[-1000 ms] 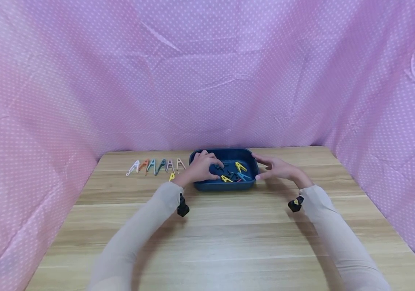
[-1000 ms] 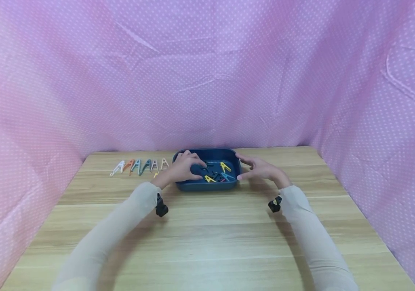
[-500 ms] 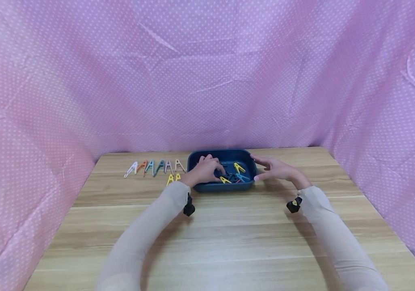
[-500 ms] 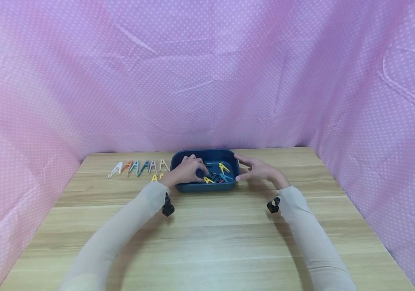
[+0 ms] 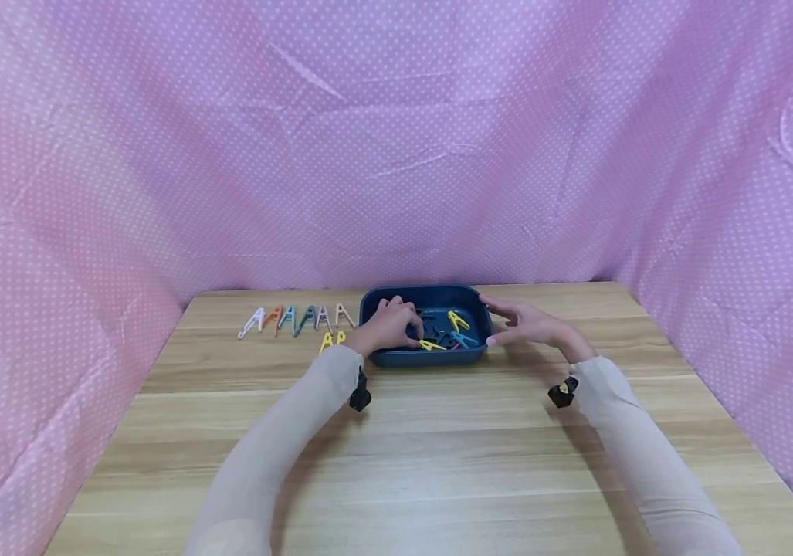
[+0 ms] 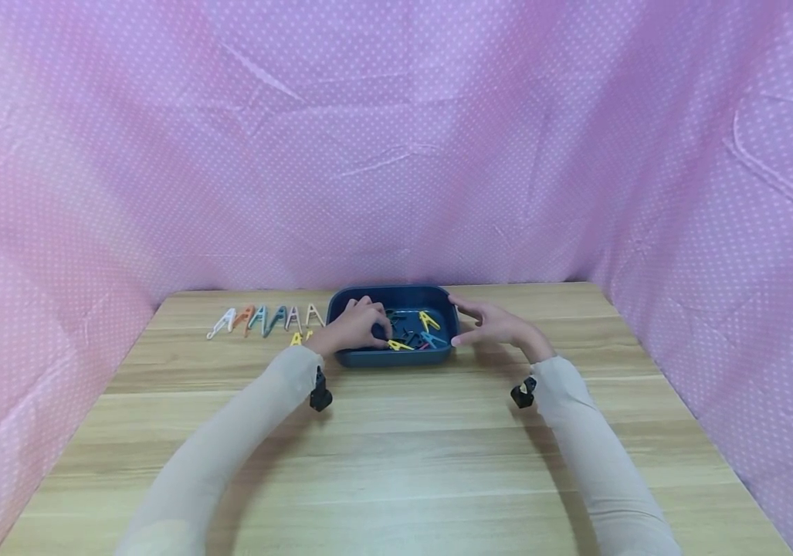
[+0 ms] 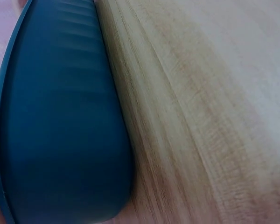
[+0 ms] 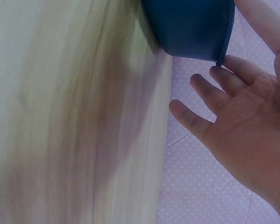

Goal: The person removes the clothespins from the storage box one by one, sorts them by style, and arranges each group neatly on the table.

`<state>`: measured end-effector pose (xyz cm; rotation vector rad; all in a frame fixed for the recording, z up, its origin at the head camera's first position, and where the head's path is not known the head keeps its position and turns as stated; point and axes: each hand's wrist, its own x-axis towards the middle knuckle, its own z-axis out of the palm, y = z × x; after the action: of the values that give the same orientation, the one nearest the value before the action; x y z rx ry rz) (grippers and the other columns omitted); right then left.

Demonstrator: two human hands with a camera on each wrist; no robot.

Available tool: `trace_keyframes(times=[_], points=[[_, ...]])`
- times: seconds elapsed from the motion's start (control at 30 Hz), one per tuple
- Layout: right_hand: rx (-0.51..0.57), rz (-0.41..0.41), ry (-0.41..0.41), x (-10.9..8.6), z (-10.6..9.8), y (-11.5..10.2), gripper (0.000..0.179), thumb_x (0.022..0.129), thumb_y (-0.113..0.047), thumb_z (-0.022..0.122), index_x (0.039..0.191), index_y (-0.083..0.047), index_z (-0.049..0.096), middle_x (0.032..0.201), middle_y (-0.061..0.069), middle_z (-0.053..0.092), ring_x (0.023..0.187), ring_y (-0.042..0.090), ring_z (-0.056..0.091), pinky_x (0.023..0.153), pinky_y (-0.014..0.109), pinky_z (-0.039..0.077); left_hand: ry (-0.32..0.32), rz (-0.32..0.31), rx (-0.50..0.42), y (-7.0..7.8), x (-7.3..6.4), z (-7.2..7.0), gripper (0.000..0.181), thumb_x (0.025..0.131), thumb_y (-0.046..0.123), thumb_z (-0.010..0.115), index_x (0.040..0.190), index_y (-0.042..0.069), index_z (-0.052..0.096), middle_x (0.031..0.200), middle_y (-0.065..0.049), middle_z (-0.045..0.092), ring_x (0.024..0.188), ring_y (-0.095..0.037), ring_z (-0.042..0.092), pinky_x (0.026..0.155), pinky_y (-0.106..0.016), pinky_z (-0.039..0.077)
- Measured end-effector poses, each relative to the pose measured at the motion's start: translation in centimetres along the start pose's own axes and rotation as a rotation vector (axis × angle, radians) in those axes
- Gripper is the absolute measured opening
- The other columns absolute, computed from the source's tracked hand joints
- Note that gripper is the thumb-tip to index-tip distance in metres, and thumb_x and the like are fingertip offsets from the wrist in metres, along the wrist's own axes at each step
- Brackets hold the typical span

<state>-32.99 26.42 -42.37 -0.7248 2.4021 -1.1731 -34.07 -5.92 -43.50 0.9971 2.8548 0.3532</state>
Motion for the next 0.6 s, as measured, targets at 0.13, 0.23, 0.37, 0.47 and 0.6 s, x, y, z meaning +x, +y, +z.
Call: trace_keyframes(times=[0.13,0.23,0.37,0.47,0.6], points=[[0.005,-0.003,0.002,0.00,0.01,0.01,0.094,0.090,-0.022,0.078,0.162,-0.007,0.020,0.170,0.017,0.017,0.156,0.042,0.015,0.121,0.063,0.020,0.003,0.013,-0.001,-0.03,0.08,-0.01,0.008,0.090,0.032,0.079,0.097,0.027,0.079,0.112,0.005,0.063,0.102,-0.020,0.043,0.094,-0.043,0.029],[0.002,-0.006,0.002,0.03,0.02,0.04,0.094,0.090,-0.022,0.078,0.162,-0.007,0.020,0.170,0.017,0.016,0.156,0.042,0.015,0.121,0.063,0.020,0.006,0.030,0.010,-0.01,0.21,-0.02,0.010,0.090,0.031,0.079,0.099,0.027,0.080,0.113,0.004,0.064,0.100,-0.019,0.043,0.092,-0.042,0.030],[-0.007,-0.005,0.003,0.03,0.03,0.02,0.094,0.090,-0.023,0.078,0.162,-0.007,0.021,0.170,0.017,0.017,0.156,0.042,0.016,0.121,0.062,0.020,0.009,0.046,0.031,-0.06,0.35,-0.01,0.008,0.091,0.032,0.078,0.097,0.027,0.080,0.112,0.004,0.064,0.098,-0.020,0.043,0.090,-0.040,0.029],[-0.010,-0.004,0.004,0.02,0.02,0.01,0.094,0.090,-0.023,0.079,0.162,-0.008,0.021,0.170,0.017,0.017,0.156,0.042,0.016,0.121,0.062,0.021,0.009,0.044,0.039,-0.22,0.37,-0.01,0.006,0.091,0.032,0.077,0.094,0.027,0.080,0.112,0.004,0.064,0.098,-0.020,0.043,0.090,-0.041,0.029],[-0.003,-0.010,0.004,0.05,0.00,0.02,0.094,0.090,-0.023,0.079,0.162,-0.007,0.021,0.170,0.017,0.018,0.156,0.041,0.016,0.121,0.062,0.021,0.010,0.028,0.046,-0.58,0.21,-0.08,0.006,0.091,0.032,0.078,0.093,0.027,0.079,0.112,0.004,0.064,0.099,-0.020,0.043,0.090,-0.041,0.029]])
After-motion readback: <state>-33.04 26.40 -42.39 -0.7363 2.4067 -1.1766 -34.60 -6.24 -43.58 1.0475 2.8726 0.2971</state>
